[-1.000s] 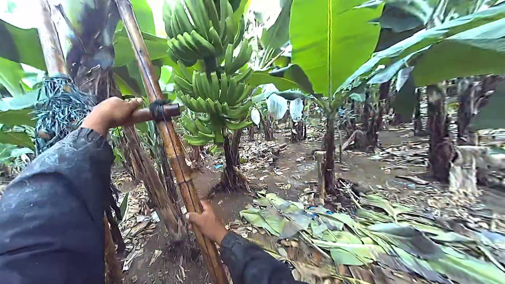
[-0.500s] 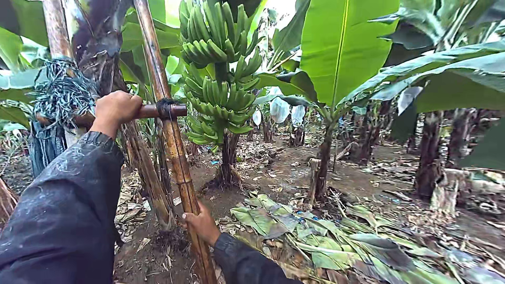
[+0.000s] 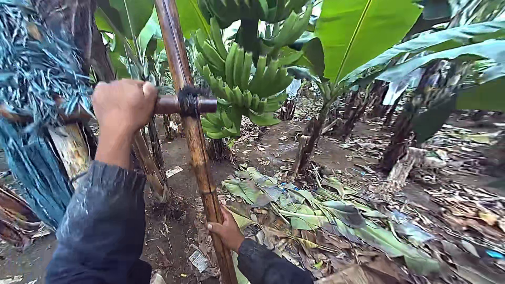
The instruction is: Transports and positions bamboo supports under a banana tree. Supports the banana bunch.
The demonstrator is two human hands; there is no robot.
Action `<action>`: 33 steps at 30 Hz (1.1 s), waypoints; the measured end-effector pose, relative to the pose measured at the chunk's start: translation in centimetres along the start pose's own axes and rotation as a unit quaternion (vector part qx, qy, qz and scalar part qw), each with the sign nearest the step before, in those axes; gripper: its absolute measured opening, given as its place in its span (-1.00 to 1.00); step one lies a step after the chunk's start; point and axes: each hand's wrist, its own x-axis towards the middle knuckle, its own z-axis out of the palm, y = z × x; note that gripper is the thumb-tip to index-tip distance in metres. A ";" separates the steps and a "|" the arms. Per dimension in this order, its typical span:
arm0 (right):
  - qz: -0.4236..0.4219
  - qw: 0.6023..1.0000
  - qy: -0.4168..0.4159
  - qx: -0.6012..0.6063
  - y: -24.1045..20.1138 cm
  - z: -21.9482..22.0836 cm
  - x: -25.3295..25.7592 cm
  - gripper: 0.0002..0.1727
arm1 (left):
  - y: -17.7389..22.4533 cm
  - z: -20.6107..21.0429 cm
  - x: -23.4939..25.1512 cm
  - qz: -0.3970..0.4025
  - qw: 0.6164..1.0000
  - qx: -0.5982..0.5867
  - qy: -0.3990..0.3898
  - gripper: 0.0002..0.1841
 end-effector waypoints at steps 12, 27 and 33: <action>0.212 0.957 0.005 -0.197 -6.6 1.7 -2.0 -0.14 | -2.5 -1.8 0.3 0.112 0.990 -0.027 -0.085 -0.32; 0.157 0.919 0.125 -0.339 -16.3 -11.3 13.2 -0.43 | -6.8 8.6 -9.9 0.199 0.789 -0.575 0.082 -0.76; 0.085 0.903 0.156 -0.391 -17.7 -13.1 21.6 0.06 | -3.0 19.7 -10.1 0.008 0.842 -0.505 -0.191 -0.75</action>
